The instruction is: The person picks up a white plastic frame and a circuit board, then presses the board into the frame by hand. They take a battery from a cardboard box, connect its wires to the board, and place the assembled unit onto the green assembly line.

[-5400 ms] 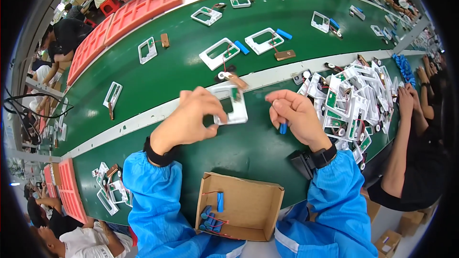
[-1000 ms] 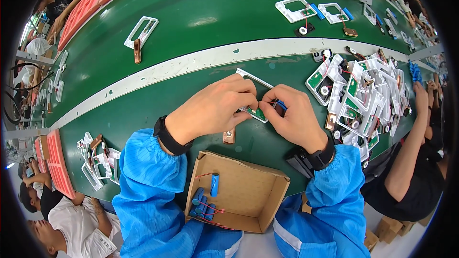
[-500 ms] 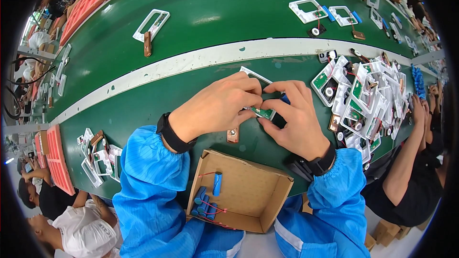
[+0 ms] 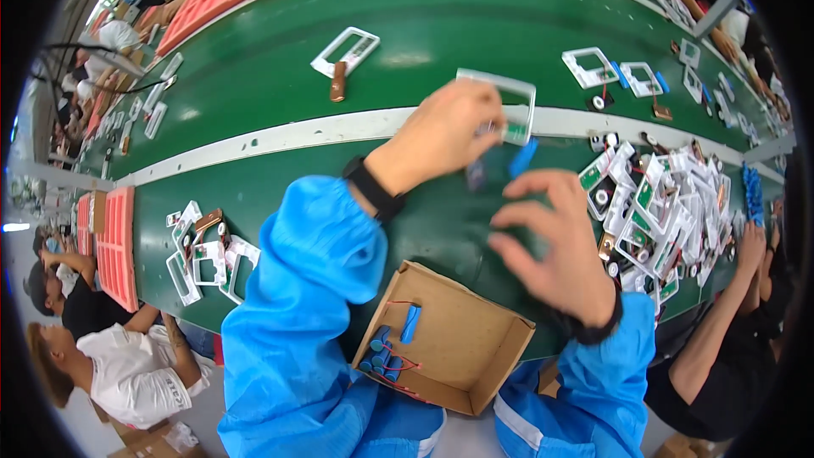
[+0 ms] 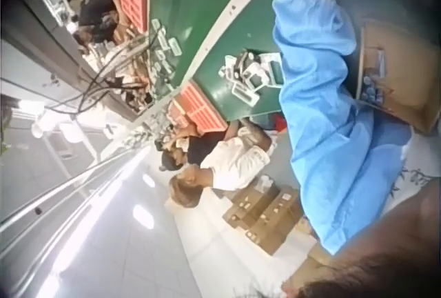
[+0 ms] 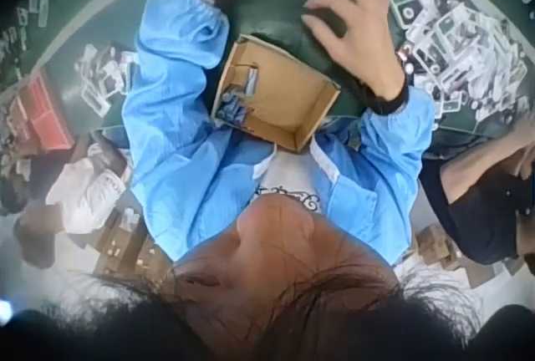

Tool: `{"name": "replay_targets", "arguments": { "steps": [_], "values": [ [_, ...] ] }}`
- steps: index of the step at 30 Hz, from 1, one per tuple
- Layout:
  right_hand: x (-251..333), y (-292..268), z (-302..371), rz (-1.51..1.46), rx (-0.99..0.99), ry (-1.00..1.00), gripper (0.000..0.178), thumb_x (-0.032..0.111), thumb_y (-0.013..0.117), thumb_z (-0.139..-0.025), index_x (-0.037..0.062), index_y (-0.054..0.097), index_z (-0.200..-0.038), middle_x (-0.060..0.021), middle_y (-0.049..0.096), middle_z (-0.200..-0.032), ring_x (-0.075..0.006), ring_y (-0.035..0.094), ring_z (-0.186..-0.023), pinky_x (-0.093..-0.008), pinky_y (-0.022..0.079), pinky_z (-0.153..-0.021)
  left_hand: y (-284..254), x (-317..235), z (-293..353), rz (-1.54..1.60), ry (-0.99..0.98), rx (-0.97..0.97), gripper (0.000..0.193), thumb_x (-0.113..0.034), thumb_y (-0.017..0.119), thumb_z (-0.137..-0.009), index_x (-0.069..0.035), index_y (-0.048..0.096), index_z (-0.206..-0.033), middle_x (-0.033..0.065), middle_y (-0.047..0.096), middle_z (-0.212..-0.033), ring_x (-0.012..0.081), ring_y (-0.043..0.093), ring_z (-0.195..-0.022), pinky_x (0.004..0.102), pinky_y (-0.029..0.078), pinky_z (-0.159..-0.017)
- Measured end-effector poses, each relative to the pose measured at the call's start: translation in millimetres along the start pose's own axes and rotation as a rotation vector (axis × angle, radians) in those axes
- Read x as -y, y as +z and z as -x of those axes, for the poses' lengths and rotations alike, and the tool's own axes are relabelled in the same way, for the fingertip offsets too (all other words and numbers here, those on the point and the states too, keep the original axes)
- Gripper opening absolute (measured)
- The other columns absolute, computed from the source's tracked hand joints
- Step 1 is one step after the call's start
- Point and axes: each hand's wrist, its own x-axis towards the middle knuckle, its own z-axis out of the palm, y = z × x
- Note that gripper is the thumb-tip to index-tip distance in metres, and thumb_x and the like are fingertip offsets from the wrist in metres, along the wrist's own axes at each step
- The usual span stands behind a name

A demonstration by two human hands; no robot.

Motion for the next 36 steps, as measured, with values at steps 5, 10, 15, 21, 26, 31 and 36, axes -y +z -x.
{"name": "replay_targets", "arguments": {
  "steps": [5,10,15,21,26,31,36],
  "values": [
    [81.4,5.2,20.8,-0.179,0.582,-0.246,0.026,0.006,0.062,-0.083,-0.0084,0.059,-0.105,-0.0218,0.06,-0.106,-0.0316,0.064,-0.088,-0.0377,0.053,-0.078,-7.1,6.6,-25.6,-0.106,-0.034,-0.425,0.028,-0.009,0.071,-0.081,0.0,0.068,-0.107,0.0174,0.065,-0.108,0.0371,0.06,-0.103,0.0443,0.051,-0.09],
    [98.2,64.8,32.8,0.013,0.52,-0.185,0.033,0.007,0.062,-0.077,-0.0135,0.058,-0.102,-0.0238,0.063,-0.092,-0.0315,0.068,-0.074,-0.0388,0.056,-0.065,-60.8,64.5,5.6,-0.53,-0.548,-0.284,0.03,-0.017,0.067,-0.083,-0.004,0.067,-0.109,0.0187,0.064,-0.114,0.0403,0.059,-0.109,0.0492,0.052,-0.088],
    [93.9,86.1,17.6,0.121,0.473,-0.181,0.029,0.011,0.064,-0.073,-0.0107,0.063,-0.092,-0.0199,0.065,-0.083,-0.0299,0.067,-0.072,-0.0368,0.055,-0.063,-62.8,114.0,38.3,-0.647,-0.756,-0.209,0.029,-0.03,0.067,-0.083,-0.006,0.071,-0.099,0.0151,0.064,-0.104,0.0391,0.057,-0.104,0.0526,0.046,-0.091],
    [84.9,87.9,14.4,0.223,0.441,-0.304,0.024,0.012,0.066,-0.071,-0.0049,0.066,-0.088,-0.0163,0.064,-0.084,-0.0263,0.062,-0.079,-0.0328,0.053,-0.07,-67.9,81.0,22.7,-0.534,-0.687,-0.128,0.027,-0.028,0.071,-0.078,-0.006,0.075,-0.092,0.0131,0.065,-0.102,0.0363,0.057,-0.102,0.0505,0.045,-0.09],
    [79.0,68.0,12.1,0.025,0.156,-0.45,0.013,0.013,0.063,-0.074,0.0014,0.068,-0.078,-0.0119,0.062,-0.082,-0.0276,0.061,-0.09,-0.0318,0.05,-0.072,-48.0,18.2,13.9,-0.034,-0.23,0.062,0.026,-0.025,0.075,-0.072,-0.006,0.076,-0.089,0.0105,0.067,-0.1,0.0327,0.056,-0.098,0.0444,0.045,-0.089],
    [65.8,12.1,7.3,-0.282,-0.127,-0.412,0.01,0.003,0.066,-0.081,0.0021,0.065,-0.091,-0.0123,0.064,-0.097,-0.0225,0.063,-0.086,-0.0323,0.051,-0.07,-13.6,-27.1,7.8,-0.111,0.004,0.174,0.027,-0.016,0.08,-0.073,-0.003,0.073,-0.095,0.0115,0.067,-0.1,0.0311,0.058,-0.095,0.0411,0.048,-0.086],
    [11.8,-18.7,3.9,-0.757,-0.367,0.068,0.021,0.001,0.069,-0.088,0.0018,0.061,-0.107,-0.0099,0.064,-0.091,-0.0183,0.064,-0.076,-0.0272,0.05,-0.067,-11.6,-40.5,4.0,0.183,0.067,-0.049,0.027,-0.012,0.076,-0.081,-0.004,0.07,-0.106,0.01,0.066,-0.101,0.0272,0.059,-0.093,0.0384,0.049,-0.081]
  ]
}}
